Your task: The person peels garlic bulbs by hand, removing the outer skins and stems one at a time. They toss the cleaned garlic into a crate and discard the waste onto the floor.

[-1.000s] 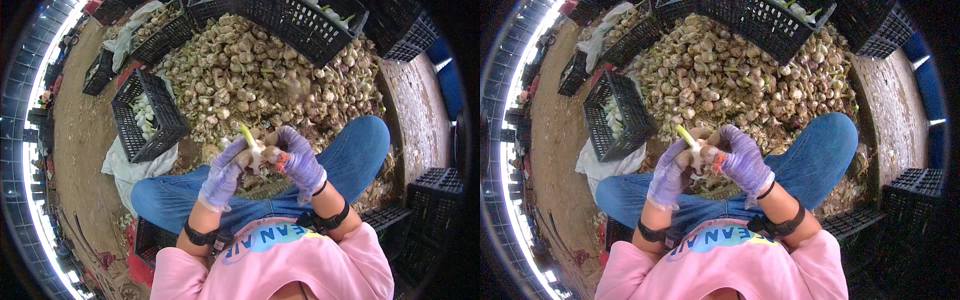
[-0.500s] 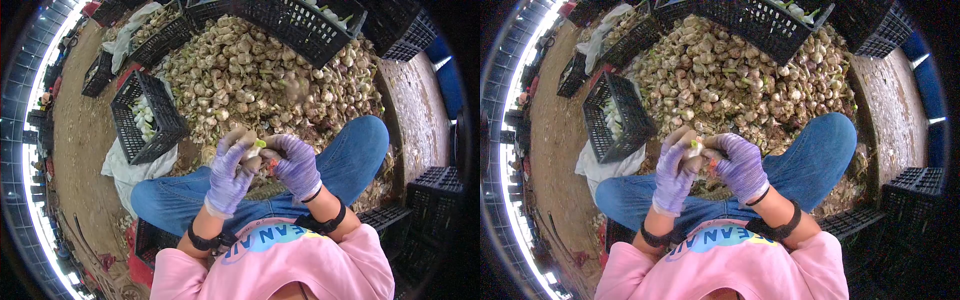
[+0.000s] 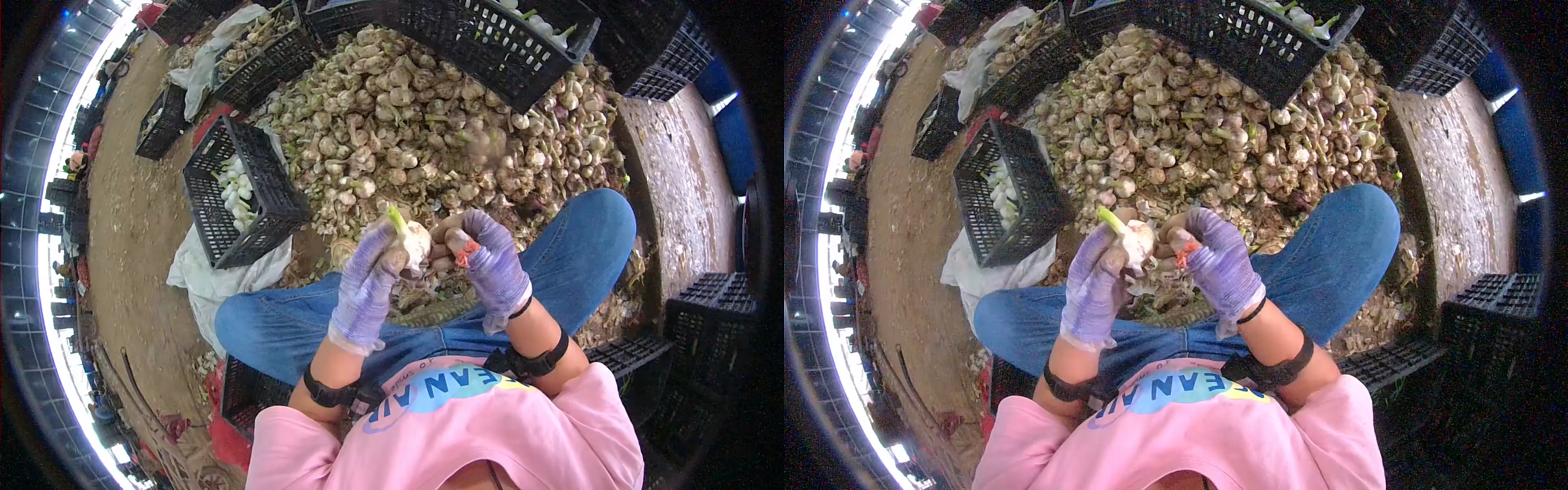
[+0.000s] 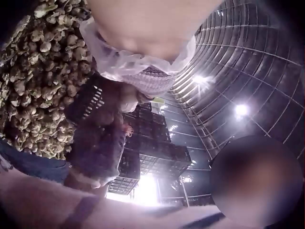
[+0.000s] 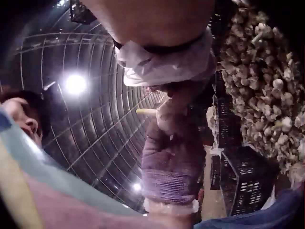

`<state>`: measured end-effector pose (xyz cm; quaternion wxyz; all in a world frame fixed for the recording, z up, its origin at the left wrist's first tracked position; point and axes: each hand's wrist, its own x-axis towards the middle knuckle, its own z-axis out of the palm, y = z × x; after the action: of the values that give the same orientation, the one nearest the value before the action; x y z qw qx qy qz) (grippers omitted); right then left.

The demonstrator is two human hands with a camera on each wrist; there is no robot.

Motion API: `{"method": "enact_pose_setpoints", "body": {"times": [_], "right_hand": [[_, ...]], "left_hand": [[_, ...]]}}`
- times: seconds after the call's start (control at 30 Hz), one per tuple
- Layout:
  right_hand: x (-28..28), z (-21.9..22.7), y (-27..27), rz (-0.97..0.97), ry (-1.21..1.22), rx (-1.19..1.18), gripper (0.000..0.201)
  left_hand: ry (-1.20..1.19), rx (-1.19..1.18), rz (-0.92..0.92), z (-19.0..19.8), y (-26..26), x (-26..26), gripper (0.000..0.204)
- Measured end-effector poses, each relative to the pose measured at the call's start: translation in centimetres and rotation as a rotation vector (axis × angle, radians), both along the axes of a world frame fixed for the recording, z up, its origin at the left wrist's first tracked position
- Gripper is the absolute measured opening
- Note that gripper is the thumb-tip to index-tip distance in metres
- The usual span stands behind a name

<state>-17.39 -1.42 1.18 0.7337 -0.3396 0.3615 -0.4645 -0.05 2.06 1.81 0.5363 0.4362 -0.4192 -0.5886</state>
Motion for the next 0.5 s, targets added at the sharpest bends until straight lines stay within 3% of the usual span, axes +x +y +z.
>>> {"method": "enact_pose_setpoints", "body": {"times": [0.07, 0.13, 0.17, 0.23, 0.27, 0.33, 0.5], "right_hand": [[-0.3, 1.1, 0.5, 0.028, 0.046, -0.06, 0.021], [0.0, 0.8, 0.9, 0.027, 0.118, -0.176, 0.03], [0.1, 0.7, 0.9, 0.028, 0.118, -0.175, 0.03], [0.2, 0.6, 0.8, -0.014, 0.45, -0.369, 0.03], [0.2, 0.6, 0.6, -0.014, 0.45, -0.369, 0.03], [0.1, 0.5, 0.4, -0.059, 0.642, -0.645, 0.024], [0.5, 1.1, 0.5, -0.101, 0.796, -0.652, 0.017]], "left_hand": [[-0.089, -0.049, 0.016, 0.3, -0.2, -0.3, 0.04], [-0.383, -0.338, 0.026, 0.8, -0.6, -0.5, 0.038], [-0.383, -0.338, 0.026, 1.1, -0.7, -0.7, 0.038], [-0.563, -0.407, 0.03, 1.7, -0.7, -1.2, 0.035], [-0.565, -0.387, 0.031, 2.0, -0.6, -1.2, 0.034], [-0.625, -0.427, 0.024, 2.0, -0.6, -1.1, 0.034], [-0.644, -0.434, 0.006, 1.2, -0.6, -0.8, 0.032]]}}
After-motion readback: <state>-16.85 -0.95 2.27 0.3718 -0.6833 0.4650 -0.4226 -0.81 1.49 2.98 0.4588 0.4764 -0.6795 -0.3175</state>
